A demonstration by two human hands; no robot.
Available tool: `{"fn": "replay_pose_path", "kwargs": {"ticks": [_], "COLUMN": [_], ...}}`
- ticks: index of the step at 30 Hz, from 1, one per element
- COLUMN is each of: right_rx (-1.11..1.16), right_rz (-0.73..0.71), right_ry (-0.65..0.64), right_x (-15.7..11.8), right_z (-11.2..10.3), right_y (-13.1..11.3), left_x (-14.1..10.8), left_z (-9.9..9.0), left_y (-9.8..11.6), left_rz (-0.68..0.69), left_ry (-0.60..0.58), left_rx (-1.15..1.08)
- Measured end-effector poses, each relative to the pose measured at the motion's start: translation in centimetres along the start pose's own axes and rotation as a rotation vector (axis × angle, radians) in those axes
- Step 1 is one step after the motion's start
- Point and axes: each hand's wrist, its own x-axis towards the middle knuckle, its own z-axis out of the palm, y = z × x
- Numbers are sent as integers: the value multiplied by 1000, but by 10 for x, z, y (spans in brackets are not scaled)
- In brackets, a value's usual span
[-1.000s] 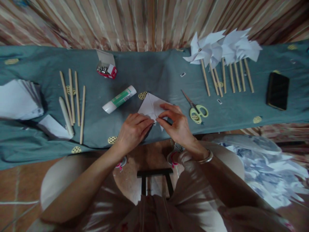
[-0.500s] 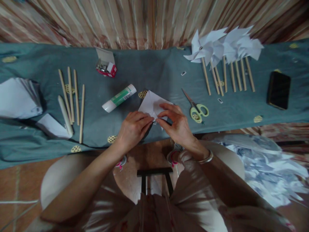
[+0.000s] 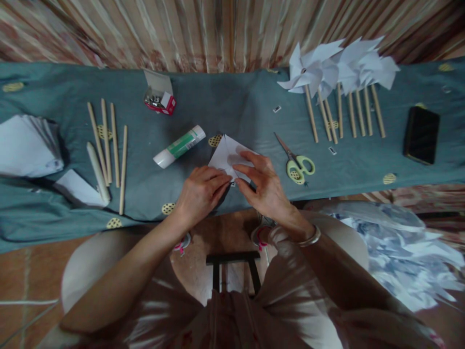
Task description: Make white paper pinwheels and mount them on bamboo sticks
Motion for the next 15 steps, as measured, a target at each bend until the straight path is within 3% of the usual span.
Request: {"fn": "replay_pose_path", "kwargs": {"ticks": [15], "right_rx": [4], "right_rz": [2], "right_ry": [60], "right_x": [3], "right_z": [-2], "right_y": [-1], "left_x": [2], "left_z": [-2], "left_y": [1], "left_rz": [6], "left_ry": [-27], "left_rx": [-16]}}
